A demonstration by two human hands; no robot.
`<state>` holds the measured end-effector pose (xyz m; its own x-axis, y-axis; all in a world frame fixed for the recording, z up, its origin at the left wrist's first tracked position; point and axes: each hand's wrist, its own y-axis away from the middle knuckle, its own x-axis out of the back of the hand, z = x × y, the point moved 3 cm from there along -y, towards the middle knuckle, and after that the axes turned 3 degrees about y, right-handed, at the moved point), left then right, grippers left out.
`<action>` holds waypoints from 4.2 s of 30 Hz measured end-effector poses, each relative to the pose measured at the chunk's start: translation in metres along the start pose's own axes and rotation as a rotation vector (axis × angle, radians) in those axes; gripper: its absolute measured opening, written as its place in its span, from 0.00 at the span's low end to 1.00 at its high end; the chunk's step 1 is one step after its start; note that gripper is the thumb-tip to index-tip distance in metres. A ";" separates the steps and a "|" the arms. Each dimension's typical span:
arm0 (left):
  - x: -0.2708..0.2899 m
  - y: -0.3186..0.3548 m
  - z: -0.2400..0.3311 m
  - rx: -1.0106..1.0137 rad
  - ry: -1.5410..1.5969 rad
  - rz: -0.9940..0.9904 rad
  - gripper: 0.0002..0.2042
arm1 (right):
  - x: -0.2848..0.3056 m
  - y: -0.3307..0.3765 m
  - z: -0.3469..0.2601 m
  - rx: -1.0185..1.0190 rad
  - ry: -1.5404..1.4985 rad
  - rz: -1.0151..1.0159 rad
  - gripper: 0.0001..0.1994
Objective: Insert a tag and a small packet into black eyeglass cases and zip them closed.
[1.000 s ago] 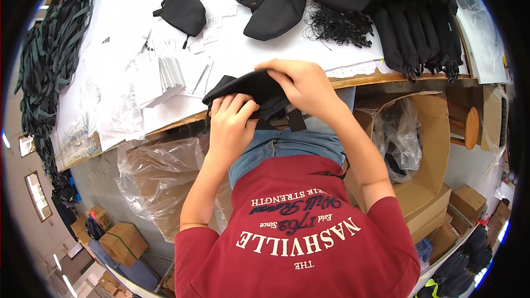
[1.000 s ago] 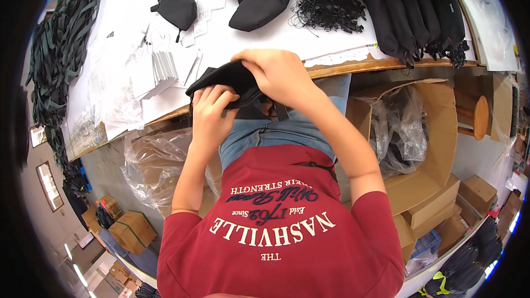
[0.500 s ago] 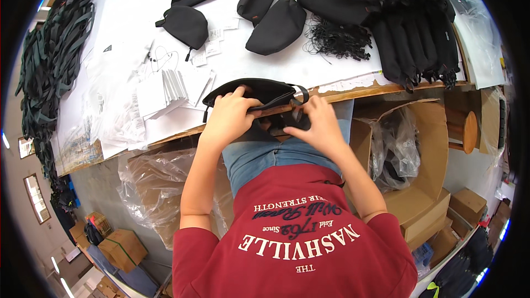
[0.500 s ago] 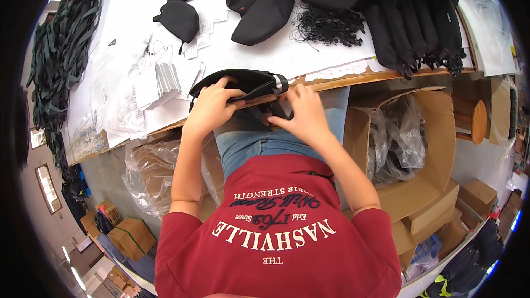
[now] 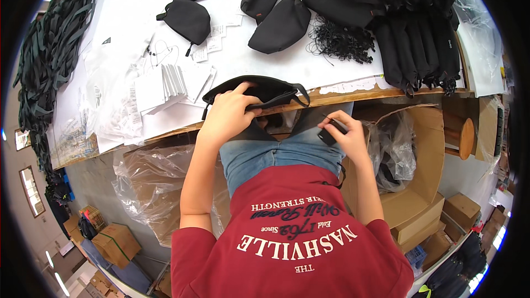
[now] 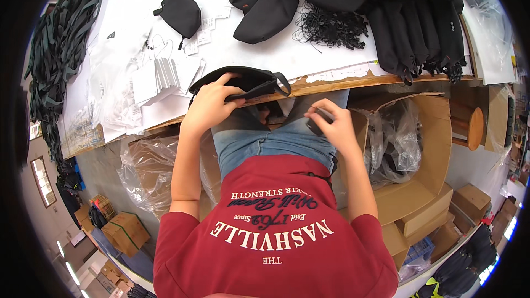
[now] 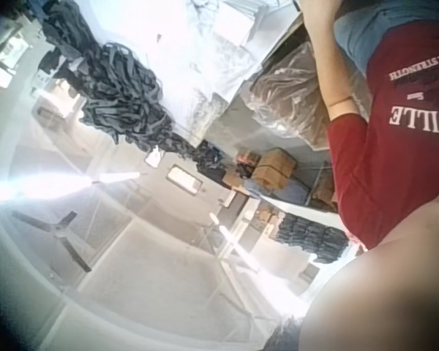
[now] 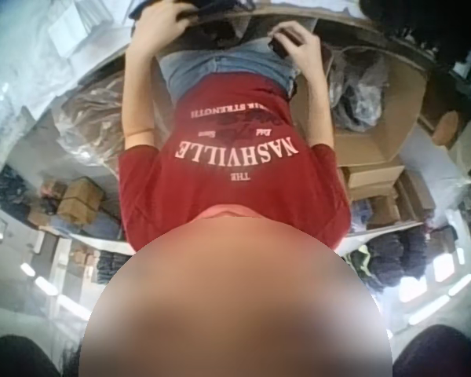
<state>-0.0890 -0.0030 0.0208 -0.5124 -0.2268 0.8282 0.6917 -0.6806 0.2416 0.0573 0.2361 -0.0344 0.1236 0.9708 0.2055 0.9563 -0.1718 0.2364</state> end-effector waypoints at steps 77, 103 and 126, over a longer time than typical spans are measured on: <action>-0.002 0.017 0.000 -0.169 0.084 0.629 0.11 | -0.034 -0.076 -0.097 0.644 0.647 0.052 0.04; 0.006 0.013 0.006 -0.185 0.075 0.538 0.09 | -0.036 -0.094 -0.112 0.786 1.156 -0.307 0.01; -0.001 0.011 0.010 -0.154 -0.002 0.523 0.15 | -0.020 -0.068 -0.027 0.063 -0.225 -0.093 0.06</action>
<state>-0.0759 -0.0034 0.0271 -0.1186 -0.5612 0.8191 0.7712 -0.5717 -0.2801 -0.0175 0.2237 -0.0287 0.0838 0.9959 -0.0329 0.9801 -0.0764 0.1831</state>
